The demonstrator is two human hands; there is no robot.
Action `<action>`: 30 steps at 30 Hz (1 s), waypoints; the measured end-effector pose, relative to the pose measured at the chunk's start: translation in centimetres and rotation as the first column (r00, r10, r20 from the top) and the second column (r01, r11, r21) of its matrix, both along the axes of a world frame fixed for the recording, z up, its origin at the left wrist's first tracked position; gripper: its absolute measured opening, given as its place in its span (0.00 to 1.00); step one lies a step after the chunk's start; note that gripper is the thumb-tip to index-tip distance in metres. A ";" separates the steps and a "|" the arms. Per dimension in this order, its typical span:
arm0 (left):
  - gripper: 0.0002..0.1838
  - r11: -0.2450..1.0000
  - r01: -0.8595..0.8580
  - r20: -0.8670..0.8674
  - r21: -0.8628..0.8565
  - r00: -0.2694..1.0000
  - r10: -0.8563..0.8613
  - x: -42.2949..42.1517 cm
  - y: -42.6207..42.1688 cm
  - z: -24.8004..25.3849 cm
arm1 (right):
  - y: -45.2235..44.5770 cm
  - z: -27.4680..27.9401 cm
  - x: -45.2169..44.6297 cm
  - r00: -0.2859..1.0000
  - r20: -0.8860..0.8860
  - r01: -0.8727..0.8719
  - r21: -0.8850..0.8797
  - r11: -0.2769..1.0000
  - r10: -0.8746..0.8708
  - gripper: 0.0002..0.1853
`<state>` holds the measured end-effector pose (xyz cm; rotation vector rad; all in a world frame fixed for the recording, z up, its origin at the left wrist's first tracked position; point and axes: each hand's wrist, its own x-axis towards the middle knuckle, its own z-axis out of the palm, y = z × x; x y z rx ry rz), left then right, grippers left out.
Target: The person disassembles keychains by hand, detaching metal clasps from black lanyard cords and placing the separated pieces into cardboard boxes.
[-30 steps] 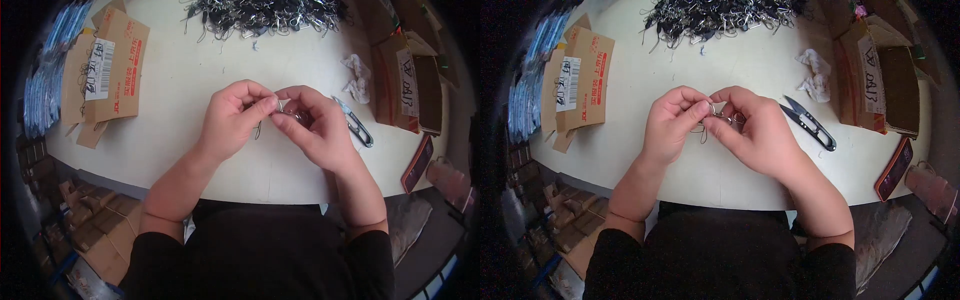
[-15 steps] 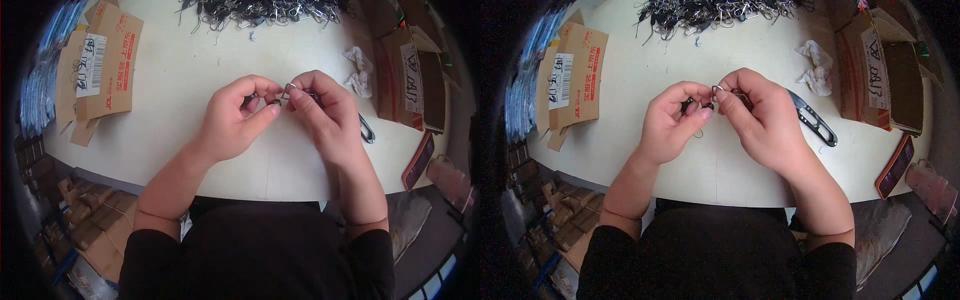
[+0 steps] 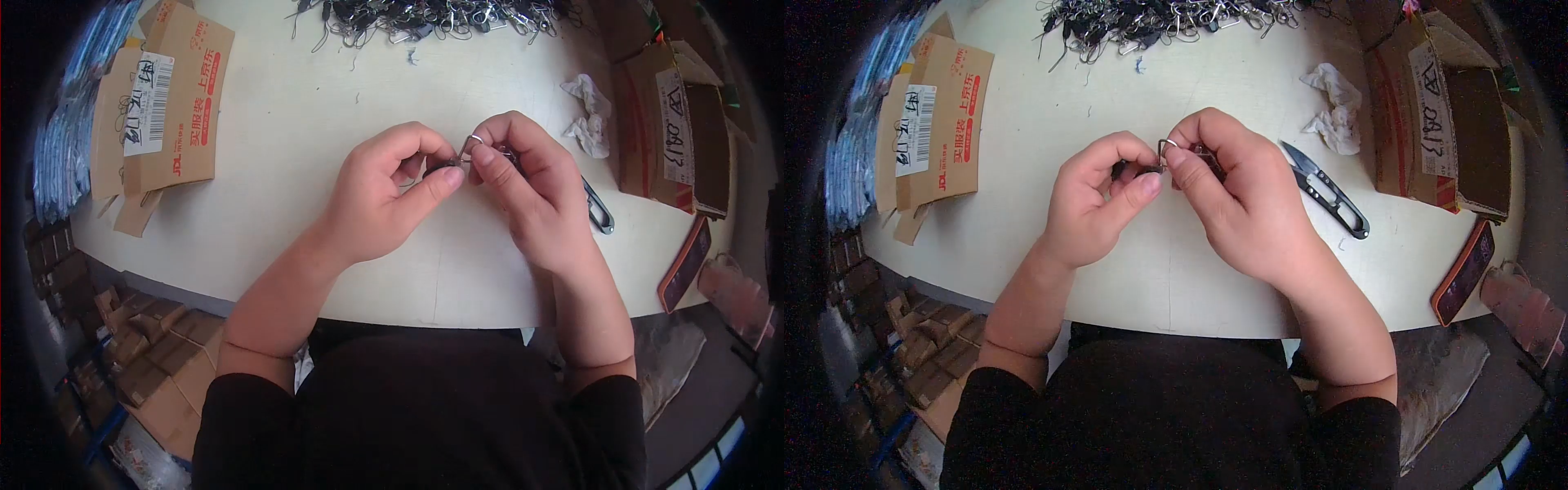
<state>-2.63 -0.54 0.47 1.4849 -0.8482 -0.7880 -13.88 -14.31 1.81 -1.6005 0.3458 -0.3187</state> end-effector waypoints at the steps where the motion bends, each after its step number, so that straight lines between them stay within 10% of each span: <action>1: 0.04 1.000 -0.004 0.020 -0.002 1.000 0.004 0.0 0.0 0.0 | 0.0 0.0 0.0 1.000 -0.006 0.001 0.007 1.000 -0.001 0.05; 12: 0.06 0.986 0.027 0.431 -0.164 0.901 0.047 0.7 -0.1 0.1 | -0.6 0.9 -0.1 0.969 -0.138 -0.152 0.318 0.936 0.205 0.07; 30: 0.02 0.991 -0.005 0.304 -0.133 0.952 0.045 0.2 0.0 0.5 | -1.3 1.0 -0.3 0.967 -0.122 -0.126 0.535 0.836 0.223 0.09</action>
